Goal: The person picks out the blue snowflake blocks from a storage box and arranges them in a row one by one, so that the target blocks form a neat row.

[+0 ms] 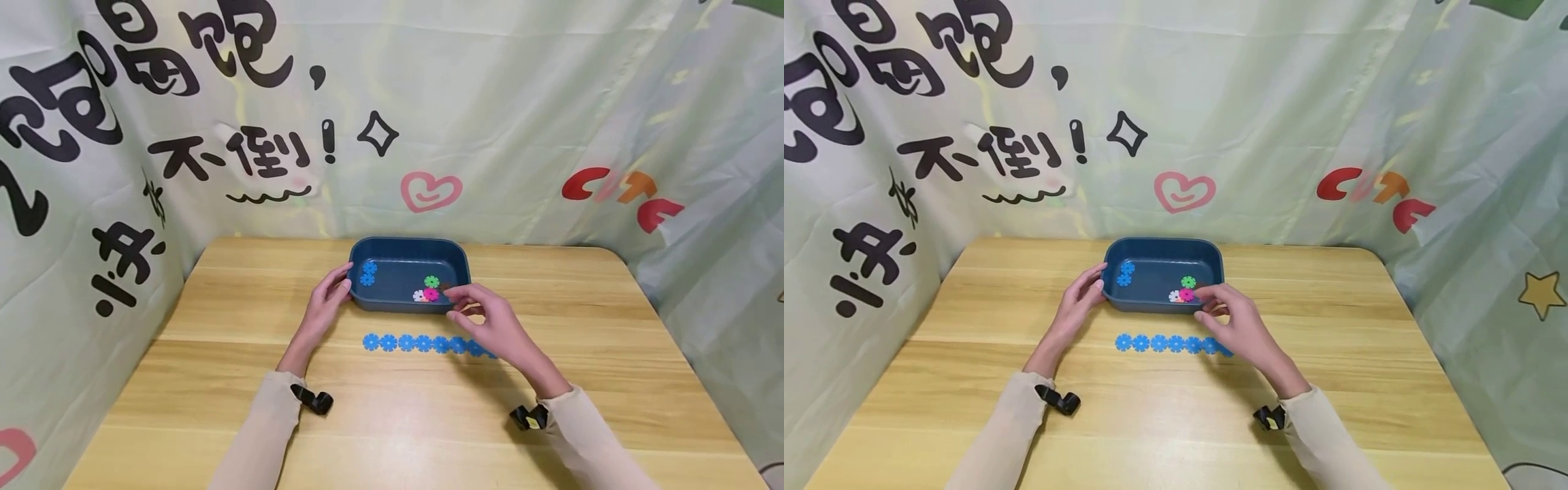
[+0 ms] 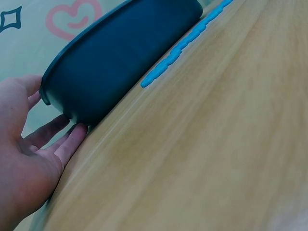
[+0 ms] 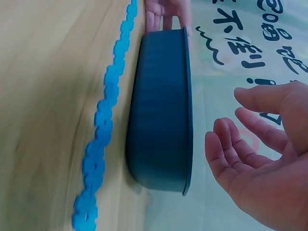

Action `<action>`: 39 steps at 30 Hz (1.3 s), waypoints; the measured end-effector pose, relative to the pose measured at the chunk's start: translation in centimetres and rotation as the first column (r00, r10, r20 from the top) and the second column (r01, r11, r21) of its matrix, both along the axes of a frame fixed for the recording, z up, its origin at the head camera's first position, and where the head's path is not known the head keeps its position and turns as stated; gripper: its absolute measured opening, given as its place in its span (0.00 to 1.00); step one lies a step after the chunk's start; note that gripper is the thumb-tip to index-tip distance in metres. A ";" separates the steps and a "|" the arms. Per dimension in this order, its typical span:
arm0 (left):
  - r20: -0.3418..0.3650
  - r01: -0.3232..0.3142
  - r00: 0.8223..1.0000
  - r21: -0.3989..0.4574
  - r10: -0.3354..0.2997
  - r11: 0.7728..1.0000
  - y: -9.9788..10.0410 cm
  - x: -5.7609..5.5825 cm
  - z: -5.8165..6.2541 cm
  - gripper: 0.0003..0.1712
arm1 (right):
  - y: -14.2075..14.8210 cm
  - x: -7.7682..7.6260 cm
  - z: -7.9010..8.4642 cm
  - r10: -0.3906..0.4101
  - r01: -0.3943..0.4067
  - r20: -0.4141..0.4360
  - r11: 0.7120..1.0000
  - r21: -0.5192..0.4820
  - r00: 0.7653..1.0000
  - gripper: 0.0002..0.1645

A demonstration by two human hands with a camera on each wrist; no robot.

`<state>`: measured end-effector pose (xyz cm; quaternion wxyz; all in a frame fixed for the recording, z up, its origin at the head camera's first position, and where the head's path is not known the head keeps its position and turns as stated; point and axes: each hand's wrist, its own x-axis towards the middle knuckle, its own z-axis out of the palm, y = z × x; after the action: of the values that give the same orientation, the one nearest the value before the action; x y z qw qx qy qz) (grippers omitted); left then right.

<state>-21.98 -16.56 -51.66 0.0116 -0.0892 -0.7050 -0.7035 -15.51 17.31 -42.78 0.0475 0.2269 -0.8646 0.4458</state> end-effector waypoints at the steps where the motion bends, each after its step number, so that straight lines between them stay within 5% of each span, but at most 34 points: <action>1: 0.000 0.002 1.000 -0.001 -0.002 1.000 0.0 0.0 0.0 0.26 | -0.2 -0.1 0.0 0.005 -0.005 0.001 1.000 -0.010 1.000 0.19; 30: 0.017 0.004 1.000 -0.010 -0.004 1.000 0.1 0.4 0.0 0.25 | -7.3 -4.7 -1.3 0.034 -0.027 0.062 0.993 -0.112 0.998 0.15; 39: 0.004 0.005 1.000 -0.024 -0.005 1.000 -0.1 0.3 0.1 0.26 | -9.0 -7.0 -1.7 0.028 -0.021 0.124 0.998 -0.060 0.992 0.15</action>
<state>-21.71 -16.62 -51.59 0.0075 -0.0898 -0.7133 -0.6950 -22.54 8.29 -44.47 -0.0056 0.2077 -0.8497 0.4846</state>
